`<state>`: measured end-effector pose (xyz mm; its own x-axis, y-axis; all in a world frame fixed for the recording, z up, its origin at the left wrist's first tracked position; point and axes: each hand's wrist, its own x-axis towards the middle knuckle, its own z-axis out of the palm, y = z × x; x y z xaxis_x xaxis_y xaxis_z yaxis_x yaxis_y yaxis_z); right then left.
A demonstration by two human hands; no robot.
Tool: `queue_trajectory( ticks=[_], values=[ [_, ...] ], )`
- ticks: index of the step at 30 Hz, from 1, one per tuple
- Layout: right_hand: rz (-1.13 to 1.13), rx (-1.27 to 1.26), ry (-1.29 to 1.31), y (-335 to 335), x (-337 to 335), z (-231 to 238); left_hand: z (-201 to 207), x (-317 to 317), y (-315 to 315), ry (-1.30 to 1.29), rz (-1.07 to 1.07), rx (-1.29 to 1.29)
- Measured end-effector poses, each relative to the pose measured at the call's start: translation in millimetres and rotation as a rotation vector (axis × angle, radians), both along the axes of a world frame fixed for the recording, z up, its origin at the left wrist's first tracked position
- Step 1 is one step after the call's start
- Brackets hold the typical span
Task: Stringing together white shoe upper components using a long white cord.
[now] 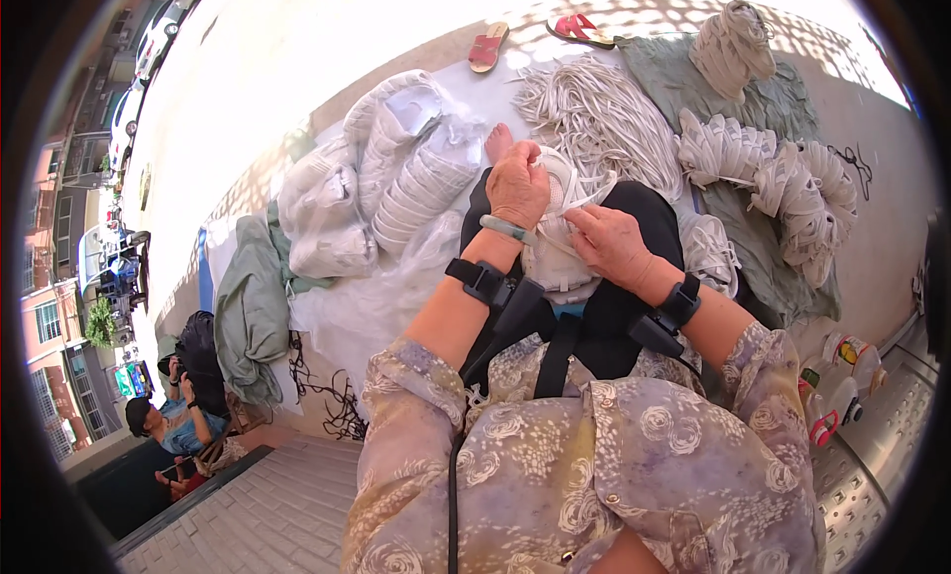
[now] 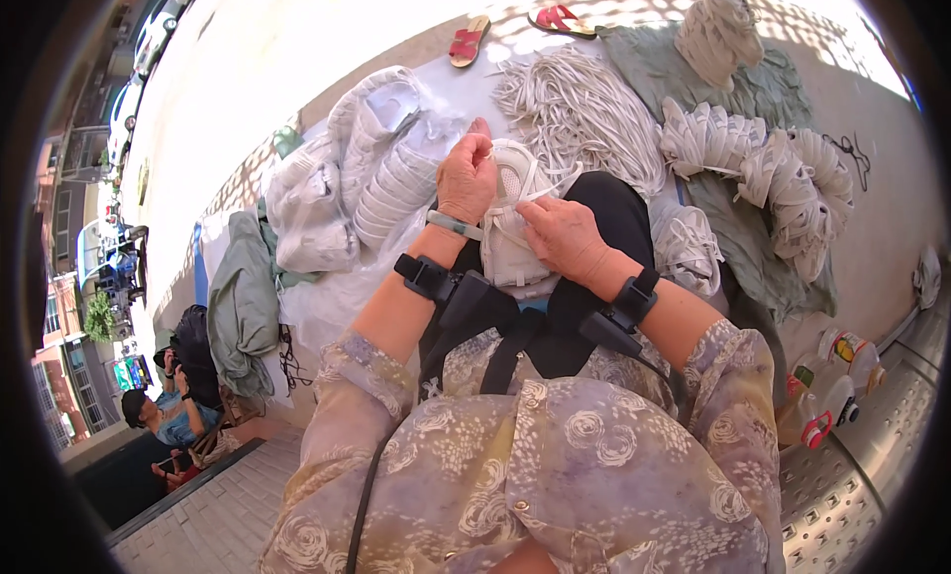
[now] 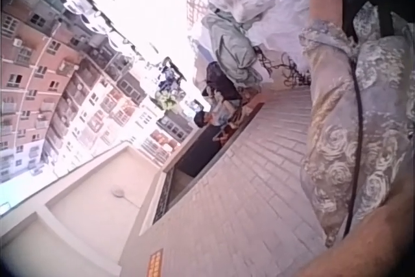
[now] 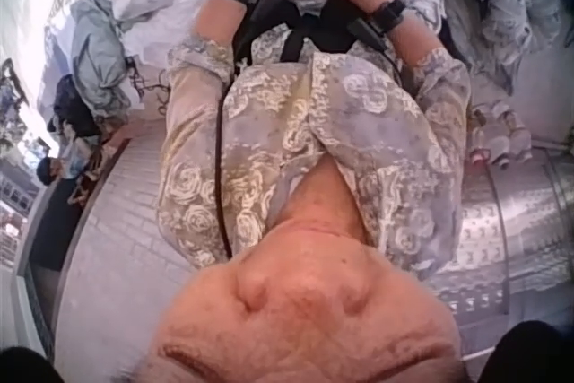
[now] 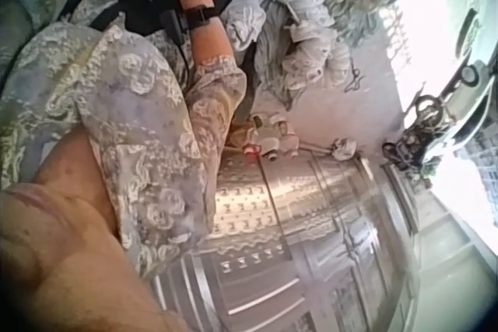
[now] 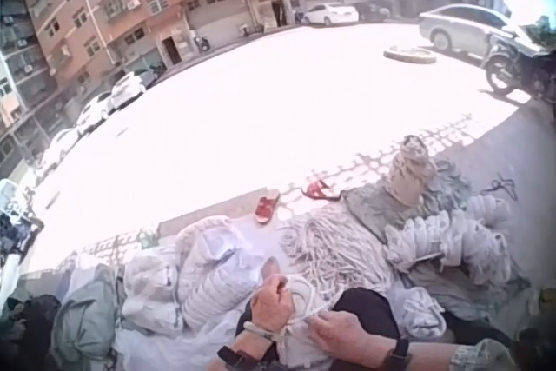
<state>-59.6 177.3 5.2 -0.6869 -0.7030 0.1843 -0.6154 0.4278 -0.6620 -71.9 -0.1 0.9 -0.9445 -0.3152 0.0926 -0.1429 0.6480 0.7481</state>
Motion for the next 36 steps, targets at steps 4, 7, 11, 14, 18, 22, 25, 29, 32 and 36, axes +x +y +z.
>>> queue_trajectory(
  ticks=[4, 7, 11, 14, 18, 22, 25, 29, 32, 36],
  values=[
    [0.003, 0.182, -0.076, -10, -9, 1, -15, 31, -11, -0.084, -0.058, -0.220],
    [0.011, 0.208, -0.138, -8, -16, -1, -23, 40, -9, -0.134, -0.088, -0.054],
    [0.018, 0.226, -0.230, -3, -18, -4, -30, 42, -8, -0.179, -0.164, 0.095],
    [0.001, 0.205, -0.217, -1, -15, -3, -33, 44, -9, -0.147, -0.227, 0.082],
    [0.000, 0.210, -0.377, 0, -18, -3, -35, 48, -8, -0.110, -0.224, 0.023],
    [-0.052, 0.143, -0.220, -8, -23, -10, -37, 54, -6, -0.018, -0.166, 0.017],
    [-0.004, 0.124, -0.089, -13, -29, -16, -36, 57, -3, 0.074, -0.174, -0.095],
    [0.072, 0.136, 0.046, -16, -38, -19, -31, 51, -1, 0.101, -0.216, -0.229],
    [0.091, 0.162, 0.081, -18, -40, -18, -27, 47, 5, 0.115, -0.223, -0.249],
    [0.165, 0.247, 0.075, -22, -51, -14, -26, 42, 12, 0.163, -0.234, -0.310]
  ],
)
